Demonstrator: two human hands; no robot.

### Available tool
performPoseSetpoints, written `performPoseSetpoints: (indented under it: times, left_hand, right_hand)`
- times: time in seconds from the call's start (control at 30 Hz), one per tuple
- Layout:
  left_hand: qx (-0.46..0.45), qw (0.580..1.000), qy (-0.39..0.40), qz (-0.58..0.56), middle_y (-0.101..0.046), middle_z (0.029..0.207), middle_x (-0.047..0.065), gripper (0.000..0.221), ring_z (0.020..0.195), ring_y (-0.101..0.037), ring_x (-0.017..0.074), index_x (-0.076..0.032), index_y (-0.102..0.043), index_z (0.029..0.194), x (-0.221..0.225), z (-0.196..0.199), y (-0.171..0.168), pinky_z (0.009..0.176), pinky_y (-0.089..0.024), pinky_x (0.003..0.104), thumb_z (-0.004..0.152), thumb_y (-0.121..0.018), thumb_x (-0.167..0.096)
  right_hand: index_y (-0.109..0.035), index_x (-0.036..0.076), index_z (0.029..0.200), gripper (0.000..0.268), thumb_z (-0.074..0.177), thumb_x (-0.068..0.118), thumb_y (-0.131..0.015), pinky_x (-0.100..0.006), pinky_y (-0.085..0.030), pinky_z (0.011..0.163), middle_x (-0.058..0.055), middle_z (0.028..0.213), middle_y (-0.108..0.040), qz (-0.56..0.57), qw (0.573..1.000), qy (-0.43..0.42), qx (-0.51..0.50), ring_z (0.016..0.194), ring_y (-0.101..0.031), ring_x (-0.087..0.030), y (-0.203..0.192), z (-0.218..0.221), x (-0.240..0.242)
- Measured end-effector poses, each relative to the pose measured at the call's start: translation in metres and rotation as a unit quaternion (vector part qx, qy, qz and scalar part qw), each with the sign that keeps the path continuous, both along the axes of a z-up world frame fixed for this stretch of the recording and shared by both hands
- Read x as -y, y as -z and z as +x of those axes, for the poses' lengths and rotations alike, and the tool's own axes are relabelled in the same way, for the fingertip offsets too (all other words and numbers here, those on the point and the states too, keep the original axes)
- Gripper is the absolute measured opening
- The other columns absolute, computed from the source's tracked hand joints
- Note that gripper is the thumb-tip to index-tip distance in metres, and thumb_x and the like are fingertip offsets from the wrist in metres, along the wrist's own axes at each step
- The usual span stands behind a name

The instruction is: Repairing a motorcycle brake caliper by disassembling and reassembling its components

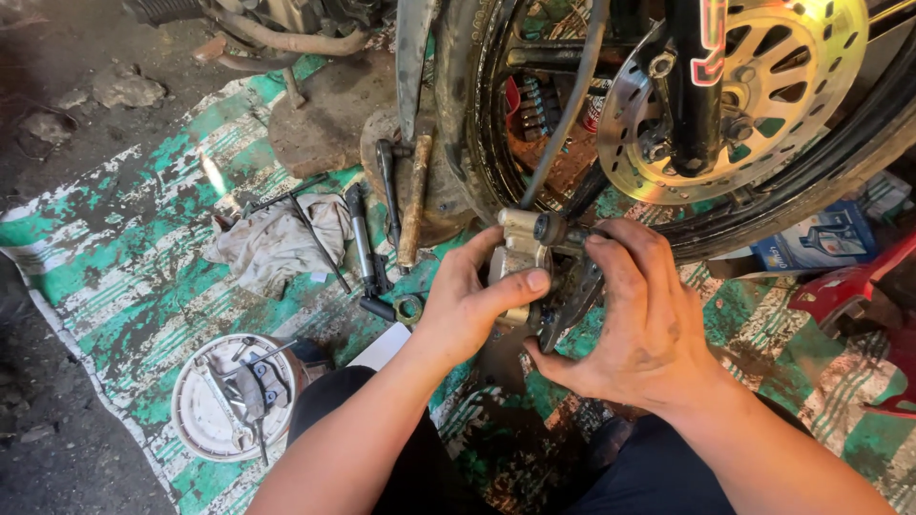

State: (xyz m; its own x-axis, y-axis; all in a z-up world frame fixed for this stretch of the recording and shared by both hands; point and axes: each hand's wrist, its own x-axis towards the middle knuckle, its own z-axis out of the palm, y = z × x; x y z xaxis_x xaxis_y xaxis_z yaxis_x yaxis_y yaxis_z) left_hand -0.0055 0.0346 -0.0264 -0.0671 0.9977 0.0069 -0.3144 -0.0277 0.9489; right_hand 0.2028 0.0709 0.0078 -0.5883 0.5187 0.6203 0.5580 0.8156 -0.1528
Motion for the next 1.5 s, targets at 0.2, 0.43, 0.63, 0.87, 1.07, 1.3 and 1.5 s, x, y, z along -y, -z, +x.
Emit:
performPoseSetpoints:
  times: [0.2,0.43,0.63,0.87,1.07,1.3,1.5]
  left_hand:
    - [0.015,1.0,0.018,0.002,-0.077,0.099,0.009,0.051,0.081,-0.065,0.0141,0.006,-0.073,0.129,0.0,-0.002,-0.002,0.075,-0.051,0.026,0.085,-0.084,-0.016]
    - [0.03,0.999,0.012,-0.003,-0.077,0.096,0.01,0.051,0.077,-0.065,0.015,0.006,-0.073,0.127,0.0,-0.013,0.0,0.07,-0.049,0.026,0.084,-0.082,-0.02]
    - [0.03,0.999,0.018,0.008,-0.077,0.1,0.008,0.051,0.085,-0.066,0.0153,0.004,-0.074,0.127,0.0,-0.015,0.001,0.079,-0.05,0.026,0.086,-0.08,-0.025]
    - [0.208,0.974,0.082,0.045,-0.073,0.114,0.01,0.07,0.102,-0.067,0.0225,0.002,-0.064,0.14,-0.023,-0.023,0.069,0.095,-0.047,0.037,0.08,-0.086,-0.027]
    - [0.452,0.859,0.233,0.056,-0.074,0.135,0.023,0.075,0.104,-0.074,0.0373,0.003,-0.053,0.161,-0.03,-0.038,0.073,0.077,-0.063,0.057,0.1,-0.072,-0.037]
    - [0.527,0.793,0.302,0.056,-0.071,0.147,0.024,0.102,0.128,-0.067,0.0395,0.011,-0.039,0.171,-0.06,-0.04,0.078,0.119,-0.047,0.052,0.094,-0.068,-0.048]
    - [0.549,0.761,0.331,0.095,-0.078,0.13,0.024,0.1,0.112,-0.076,0.0356,0.013,-0.043,0.168,-0.078,-0.034,0.077,0.107,-0.059,0.051,0.096,-0.068,-0.052]
  right_hand:
    - [-0.046,-0.007,0.147,0.115,0.064,0.045,-0.108,-0.046,-0.062,0.077,-0.03,0.144,-0.056,0.004,1.0,-0.013,0.002,0.122,-0.069,-0.047,-0.005,0.0,0.002]
    - [-0.043,-0.009,0.148,0.12,0.062,0.045,-0.108,-0.047,-0.064,0.085,-0.033,0.146,-0.054,-0.013,1.0,-0.002,-0.006,0.122,-0.07,-0.047,-0.004,0.006,0.001]
    - [-0.042,-0.007,0.153,0.129,0.057,0.048,-0.109,-0.046,-0.065,0.087,-0.031,0.151,-0.054,-0.043,0.999,-0.01,-0.007,0.124,-0.071,-0.045,-0.001,0.009,0.001]
    - [-0.042,-0.01,0.153,0.135,0.045,0.038,-0.108,-0.049,-0.058,0.107,-0.028,0.143,-0.061,-0.168,0.985,-0.039,-0.032,0.123,-0.07,-0.042,-0.017,0.015,0.002]
    - [-0.025,-0.008,0.163,0.134,0.055,0.031,-0.095,-0.056,-0.06,0.13,-0.026,0.146,-0.051,-0.254,0.937,-0.159,-0.177,0.142,-0.064,-0.039,-0.024,0.038,0.006]
    - [-0.02,-0.006,0.162,0.141,0.045,0.023,-0.093,-0.059,-0.061,0.126,-0.03,0.158,-0.04,-0.254,0.94,-0.129,-0.186,0.146,-0.062,-0.045,-0.032,0.054,0.014]
    - [-0.026,-0.005,0.161,0.14,0.042,0.017,-0.096,-0.05,-0.061,0.122,-0.029,0.156,-0.047,-0.266,0.94,-0.109,-0.184,0.142,-0.065,-0.039,-0.019,0.062,0.013]
